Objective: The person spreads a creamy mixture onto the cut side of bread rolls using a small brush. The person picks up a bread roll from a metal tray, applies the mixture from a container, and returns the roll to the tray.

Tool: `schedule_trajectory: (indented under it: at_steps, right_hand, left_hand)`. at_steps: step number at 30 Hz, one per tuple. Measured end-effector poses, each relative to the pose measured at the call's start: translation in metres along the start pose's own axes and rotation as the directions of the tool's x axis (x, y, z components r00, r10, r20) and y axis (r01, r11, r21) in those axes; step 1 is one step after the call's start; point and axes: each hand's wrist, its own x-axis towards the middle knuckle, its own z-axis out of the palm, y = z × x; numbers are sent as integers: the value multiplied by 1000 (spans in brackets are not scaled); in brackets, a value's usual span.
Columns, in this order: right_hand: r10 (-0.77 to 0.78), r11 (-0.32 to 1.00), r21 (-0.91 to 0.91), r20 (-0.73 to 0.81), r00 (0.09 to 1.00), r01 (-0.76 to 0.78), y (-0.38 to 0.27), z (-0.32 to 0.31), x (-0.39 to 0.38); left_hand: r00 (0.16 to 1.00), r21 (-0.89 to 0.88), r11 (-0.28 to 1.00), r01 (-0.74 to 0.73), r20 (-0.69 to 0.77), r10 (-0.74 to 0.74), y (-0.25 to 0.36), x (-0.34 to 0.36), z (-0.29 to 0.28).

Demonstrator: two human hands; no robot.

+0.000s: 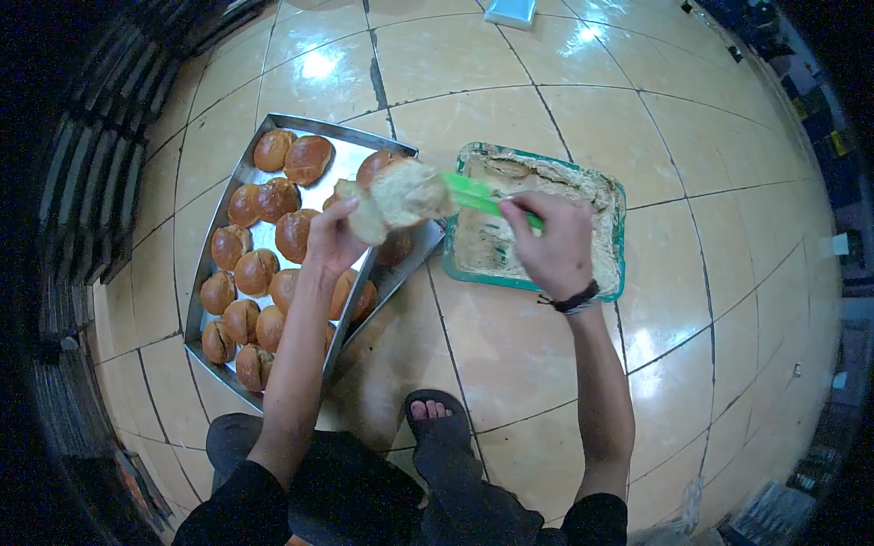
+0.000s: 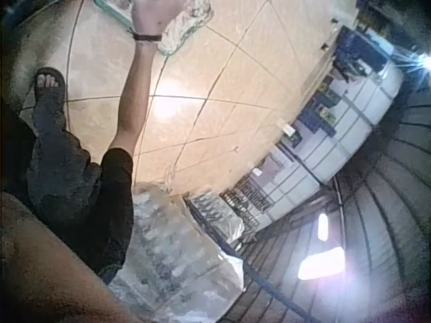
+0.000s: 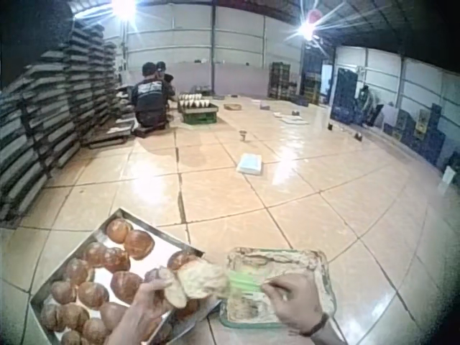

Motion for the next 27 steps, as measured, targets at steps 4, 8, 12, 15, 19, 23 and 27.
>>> schedule_trajectory:
  at_steps: [4, 8, 12, 15, 19, 23, 27]
  right_hand:
    - [-158, 928, -339, 13, 987, 153, -32, 3, -1]
    - [-180, 905, -392, 2, 984, 167, -47, 3, -6]
    - [-178, 900, -399, 28, 984, 175, -67, 11, -7]
    - [-181, 913, -366, 35, 983, 182, -65, 11, -12]
    - [-20, 981, -194, 34, 999, 26, -53, 14, -14]
    - [127, 981, 150, -43, 991, -119, -23, 26, -18]
    - [256, 898, 365, 17, 967, -244, 9, 50, -26]
  left_hand:
    - [995, -16, 997, 78, 69, -77, -3, -12, 14]
    - [988, 206, 973, 106, 86, -126, 2, -18, 36]
    - [996, 432, 900, -58, -39, 82, -12, -25, 36]
    - [999, 332, 943, -27, -32, 39, -17, -32, 60]
    - [999, 200, 979, 36, -39, -29, -15, -37, 58]
    - [996, 118, 993, 1, -90, 10, -12, -35, 48]
    - [994, 47, 995, -90, -55, 93, -18, -27, 34]
